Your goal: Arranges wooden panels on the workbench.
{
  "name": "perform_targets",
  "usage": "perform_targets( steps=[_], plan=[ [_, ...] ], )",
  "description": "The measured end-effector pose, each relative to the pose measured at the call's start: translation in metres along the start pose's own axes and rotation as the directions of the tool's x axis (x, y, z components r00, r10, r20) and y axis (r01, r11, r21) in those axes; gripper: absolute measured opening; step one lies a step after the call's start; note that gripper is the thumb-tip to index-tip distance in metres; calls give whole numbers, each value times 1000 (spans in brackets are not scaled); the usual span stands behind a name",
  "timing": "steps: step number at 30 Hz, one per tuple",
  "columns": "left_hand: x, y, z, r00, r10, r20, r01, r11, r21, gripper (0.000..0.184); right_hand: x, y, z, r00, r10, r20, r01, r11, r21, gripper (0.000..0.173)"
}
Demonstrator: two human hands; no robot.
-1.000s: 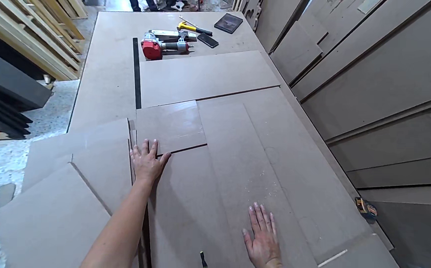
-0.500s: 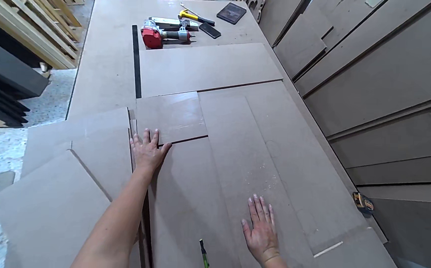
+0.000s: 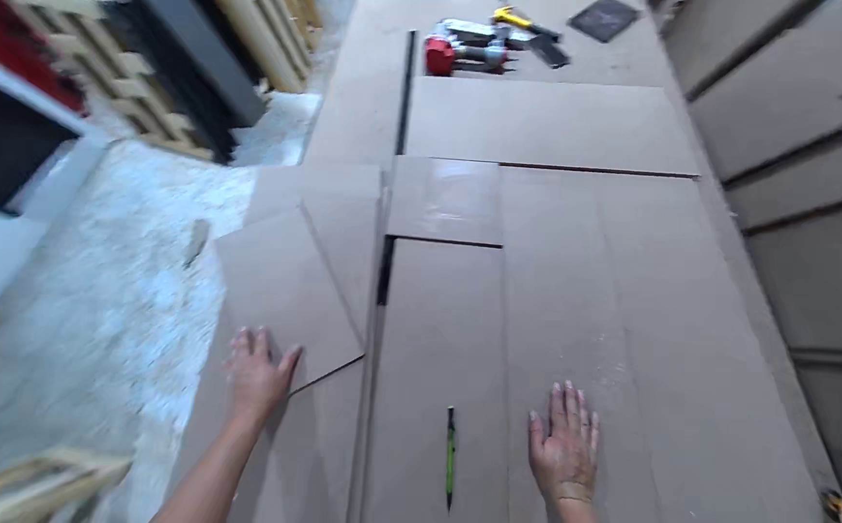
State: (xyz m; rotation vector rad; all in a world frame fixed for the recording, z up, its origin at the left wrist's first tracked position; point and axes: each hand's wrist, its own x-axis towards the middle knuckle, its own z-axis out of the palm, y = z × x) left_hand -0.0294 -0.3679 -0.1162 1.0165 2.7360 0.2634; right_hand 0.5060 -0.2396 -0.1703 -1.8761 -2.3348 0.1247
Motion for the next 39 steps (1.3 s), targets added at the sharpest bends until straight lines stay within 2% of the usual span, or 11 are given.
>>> perform_targets(
  steps=[2, 6, 8, 10, 13, 15, 20, 23, 27, 30, 39],
  plan=[
    [-12, -12, 5, 996, -84, 13, 85, 996, -34, 93, 1, -2, -1, 1000, -17, -7, 17, 1000, 3, 83],
    [-14, 3, -2, 956, -290, 44, 293, 946, -139, 109, 1, -3, -3, 1000, -11, -4, 11, 1000, -23, 84],
    [-16, -1, -3, 943, -325, 74, 332, 932, -143, 112, 1, -3, -2, 1000, -16, -2, 16, 1000, -19, 83],
    [-18, -5, -7, 946, -311, 97, 321, 938, -129, 111, 2, -4, -5, 999, -13, 31, 13, 1000, -16, 82],
    [-21, -10, -16, 955, -266, 128, 279, 955, -97, 112, 4, -11, -27, 985, 31, 167, -33, 999, 5, 78],
    [-20, -16, -21, 960, -229, 162, 246, 965, -88, 112, -6, -23, -39, 982, 48, 183, -59, 997, 57, 75],
    [-29, -54, -26, 966, -145, 213, 168, 981, -94, 108, -75, -69, -66, 987, 17, 162, -63, 956, 287, 69],
    [-46, -73, -23, 963, -89, 253, 116, 989, -93, 107, -126, -85, -71, 986, -49, 157, -17, 918, 396, 68],
    [-92, -90, -21, 960, -28, 280, 57, 994, -93, 108, -178, -92, -76, 971, -171, 167, 76, 882, 464, 64],
    [-131, -102, -19, 959, -5, 284, 31, 996, -87, 108, -195, -93, -70, 964, -224, 142, 129, 864, 486, 62],
    [-243, -130, -14, 958, 44, 283, -29, 998, -55, 110, -174, -125, -85, 919, -276, 280, 94, 845, 526, 49]
  ],
)
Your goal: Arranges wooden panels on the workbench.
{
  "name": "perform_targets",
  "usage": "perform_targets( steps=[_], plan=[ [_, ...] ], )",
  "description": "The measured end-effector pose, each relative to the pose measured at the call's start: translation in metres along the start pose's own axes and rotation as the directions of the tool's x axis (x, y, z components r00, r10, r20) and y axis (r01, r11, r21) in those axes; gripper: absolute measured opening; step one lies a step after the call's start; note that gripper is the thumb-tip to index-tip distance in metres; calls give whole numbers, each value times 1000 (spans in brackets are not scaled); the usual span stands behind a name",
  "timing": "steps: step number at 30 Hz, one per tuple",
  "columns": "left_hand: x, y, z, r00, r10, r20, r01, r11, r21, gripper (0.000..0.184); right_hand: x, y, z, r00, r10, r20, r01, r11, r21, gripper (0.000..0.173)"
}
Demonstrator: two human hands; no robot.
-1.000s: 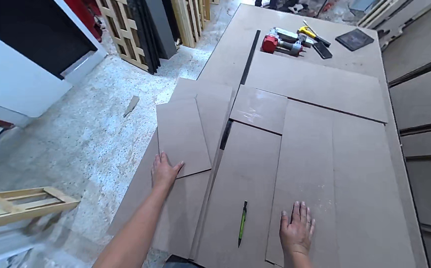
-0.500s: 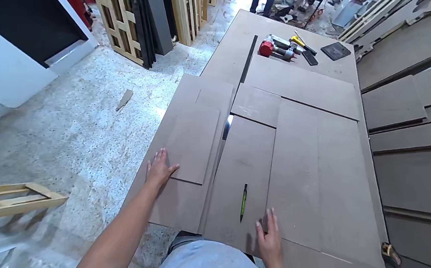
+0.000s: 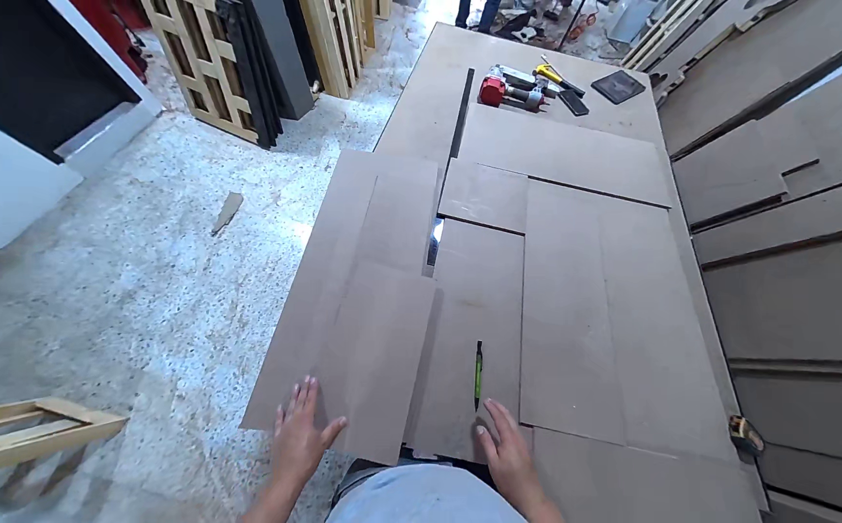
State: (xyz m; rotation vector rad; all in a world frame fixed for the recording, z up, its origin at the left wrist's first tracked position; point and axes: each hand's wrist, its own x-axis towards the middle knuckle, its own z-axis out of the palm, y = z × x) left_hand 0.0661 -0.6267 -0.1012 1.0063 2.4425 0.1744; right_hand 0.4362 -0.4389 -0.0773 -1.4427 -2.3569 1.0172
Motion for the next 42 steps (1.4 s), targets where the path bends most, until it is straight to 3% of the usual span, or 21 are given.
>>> perform_targets(
  steps=[4, 9, 13, 16, 19, 21, 24, 27, 31, 34, 38, 41, 42],
  plan=[
    [-32, -8, 24, 996, -24, -83, 19, 998, -63, 103, 16, -12, -4, 982, 24, 185, -35, 998, 55, 43],
    [-60, 4, 28, 973, -193, -124, 160, 959, -233, 87, 3, -7, -3, 949, 16, 315, -56, 991, 119, 44],
    [-65, 23, 14, 881, -469, -57, 382, 779, -498, 75, -27, 6, -16, 912, 45, 407, -101, 988, 118, 44],
    [-51, 15, 13, 825, -555, 103, 481, 597, -642, 55, -50, 19, -24, 893, 80, 443, -151, 980, 129, 44],
    [-51, 9, 12, 825, -424, 374, 552, 457, -698, 54, -73, 38, -29, 889, 108, 445, -191, 971, 147, 43],
    [-60, 21, 4, 854, -286, 434, 520, 471, -713, 47, -85, 47, -32, 884, 144, 445, -236, 959, 157, 43],
    [-72, 43, 2, 928, -125, 351, 366, 482, -796, 30, -103, 58, -33, 879, 204, 432, -324, 919, 225, 43],
    [-75, 78, -10, 947, -4, 321, 307, 302, -902, 19, -113, 63, -32, 873, 264, 409, -405, 861, 307, 44],
    [-65, 107, -29, 934, 214, 287, 271, 104, -957, 29, -118, 57, -28, 873, 308, 379, -458, 787, 414, 43],
    [-56, 120, -40, 917, 288, 276, 292, -10, -957, 29, -112, 45, -25, 873, 332, 357, -478, 732, 486, 43],
    [-51, 140, -55, 850, 435, 299, 355, -53, -933, 36, -104, 4, -39, 913, 292, 285, -398, 482, 781, 51],
    [-42, 163, -69, 770, 550, 322, 374, 19, -927, 51, -98, -31, -51, 969, 189, 161, -211, 283, 936, 79],
    [-39, 172, -73, 742, 579, 339, 371, 67, -926, 54, -97, -44, -54, 971, 220, 98, -147, 222, 964, 79]
  ],
)
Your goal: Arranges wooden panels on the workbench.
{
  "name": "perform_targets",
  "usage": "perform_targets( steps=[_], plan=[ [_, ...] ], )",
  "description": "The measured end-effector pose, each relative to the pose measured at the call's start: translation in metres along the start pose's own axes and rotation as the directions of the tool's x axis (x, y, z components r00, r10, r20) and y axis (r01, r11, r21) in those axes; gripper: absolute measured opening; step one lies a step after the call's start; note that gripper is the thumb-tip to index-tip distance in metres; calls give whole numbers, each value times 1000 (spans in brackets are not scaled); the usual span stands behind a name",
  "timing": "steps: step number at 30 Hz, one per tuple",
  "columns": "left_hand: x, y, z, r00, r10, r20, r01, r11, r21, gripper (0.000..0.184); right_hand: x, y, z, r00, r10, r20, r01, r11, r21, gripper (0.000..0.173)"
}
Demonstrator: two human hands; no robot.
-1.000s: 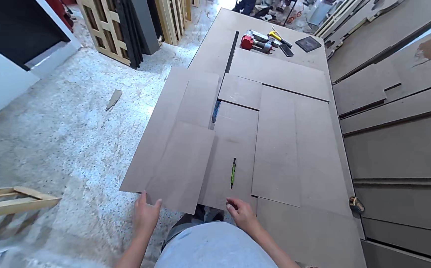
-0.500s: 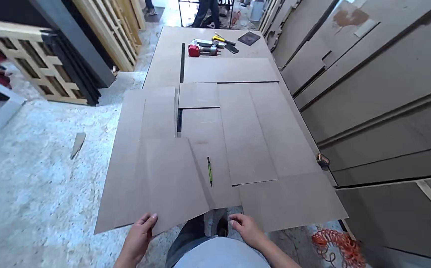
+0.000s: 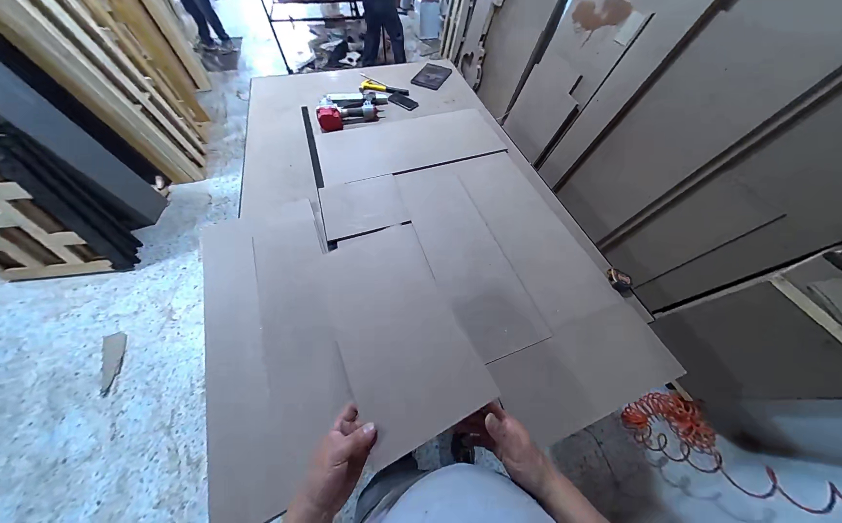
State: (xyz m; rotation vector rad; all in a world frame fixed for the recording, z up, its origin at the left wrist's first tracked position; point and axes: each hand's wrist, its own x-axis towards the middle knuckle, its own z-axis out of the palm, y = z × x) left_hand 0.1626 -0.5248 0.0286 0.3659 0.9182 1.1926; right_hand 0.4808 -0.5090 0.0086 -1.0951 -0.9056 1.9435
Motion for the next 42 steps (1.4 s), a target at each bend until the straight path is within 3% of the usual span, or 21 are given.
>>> perform_targets(
  steps=[2, 5, 9, 11, 13, 15, 17, 19, 22, 25, 28, 31, 36, 42],
  plan=[
    [18, 8, 10, 993, -50, 103, 45, 998, 44, 57, 1, -17, 23, 972, -89, -218, 123, 982, 144, 60],
    [51, 15, 26, 952, -139, 272, 99, 983, 157, 54, 12, -44, 45, 831, -97, -548, 309, 899, 309, 41],
    [103, 25, 38, 853, -267, 448, 27, 880, 474, 35, 6, -65, 42, 662, -153, -734, 466, 851, 243, 32],
    [138, 34, 32, 885, -273, 378, -16, 792, 611, 38, -1, -69, 37, 586, -151, -796, 473, 862, 184, 25],
    [182, 45, 17, 961, -205, 184, 17, 712, 702, 35, -4, -68, 21, 548, -127, -827, 472, 863, 180, 24],
    [226, 62, -3, 991, -125, -48, 118, 643, 757, 35, 4, -72, 6, 525, -92, -846, 456, 870, 189, 22],
    [264, 84, -23, 976, -39, -212, 188, 636, 749, 37, 29, -77, -10, 523, -68, -850, 441, 875, 201, 23],
    [302, 108, -40, 950, 39, -310, 219, 625, 749, 39, 72, -81, -33, 572, -69, -818, 418, 882, 218, 29],
    [344, 133, -58, 907, 115, -405, 285, 540, 792, 43, 159, -88, -71, 658, -90, -747, 389, 891, 235, 36],
    [379, 148, -63, 863, 144, -485, 369, 476, 798, 47, 257, -92, -101, 686, -72, -724, 383, 882, 275, 35],
    [422, 171, -63, 822, 194, -535, 399, 475, 784, 54, 322, -80, -119, 719, -26, -695, 349, 878, 329, 36],
    [478, 204, -61, 793, 247, -557, 397, 484, 780, 58, 340, -58, -123, 732, 15, -681, 313, 880, 356, 33],
    [564, 254, -80, 786, 278, -552, 409, 437, 801, 64, 344, -57, -122, 678, 135, -723, 206, 909, 363, 35],
    [611, 271, -77, 701, 244, -670, 429, 606, 670, 52, 351, -62, -118, 635, 163, -755, 171, 924, 343, 35]
  ],
)
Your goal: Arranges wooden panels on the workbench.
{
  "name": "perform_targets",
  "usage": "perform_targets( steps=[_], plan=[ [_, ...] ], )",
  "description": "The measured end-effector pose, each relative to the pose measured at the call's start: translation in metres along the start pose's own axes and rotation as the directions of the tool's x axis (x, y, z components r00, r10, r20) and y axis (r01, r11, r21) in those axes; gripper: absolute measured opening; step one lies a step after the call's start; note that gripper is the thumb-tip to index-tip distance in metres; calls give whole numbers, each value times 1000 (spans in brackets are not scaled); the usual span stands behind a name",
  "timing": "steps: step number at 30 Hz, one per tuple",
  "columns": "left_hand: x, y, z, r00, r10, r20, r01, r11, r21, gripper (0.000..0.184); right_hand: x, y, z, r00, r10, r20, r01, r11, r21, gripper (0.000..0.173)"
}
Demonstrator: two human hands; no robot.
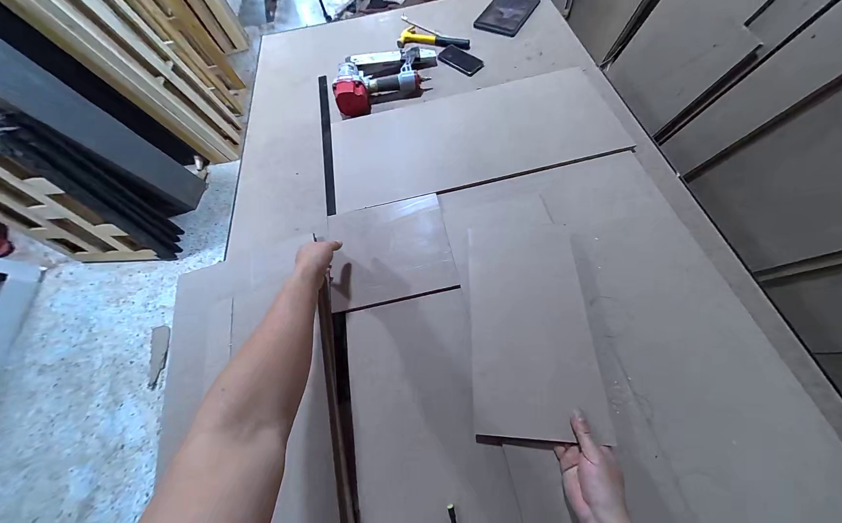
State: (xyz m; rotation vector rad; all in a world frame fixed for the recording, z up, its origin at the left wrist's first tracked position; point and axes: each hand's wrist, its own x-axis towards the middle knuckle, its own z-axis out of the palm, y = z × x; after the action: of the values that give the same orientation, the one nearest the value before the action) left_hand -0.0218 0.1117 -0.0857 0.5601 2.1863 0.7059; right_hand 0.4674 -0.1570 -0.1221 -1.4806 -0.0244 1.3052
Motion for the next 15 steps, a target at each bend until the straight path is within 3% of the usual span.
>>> perform_targets(
  steps=[6, 9, 12, 15],
  plan=[
    [-1, 6, -16, 995, -96, 42, 103, 961, -258, 52, -3, -1, 0, 1000, 19, -20, -19, 1000, -24, 34],
    [9, 5, -2, 999, -39, -35, 34, 990, -140, 44, -4, -2, 0, 1000, 21, 4, -21, 999, -28, 35],
    [9, 12, 11, 998, -39, -58, 34, 997, -72, 63, -2, 1, -3, 999, -11, 31, 11, 1000, -27, 37],
    [16, 7, 13, 993, -30, -113, 16, 993, -119, 49, -4, -1, -1, 998, -31, 51, 32, 999, -17, 38]
  ],
)
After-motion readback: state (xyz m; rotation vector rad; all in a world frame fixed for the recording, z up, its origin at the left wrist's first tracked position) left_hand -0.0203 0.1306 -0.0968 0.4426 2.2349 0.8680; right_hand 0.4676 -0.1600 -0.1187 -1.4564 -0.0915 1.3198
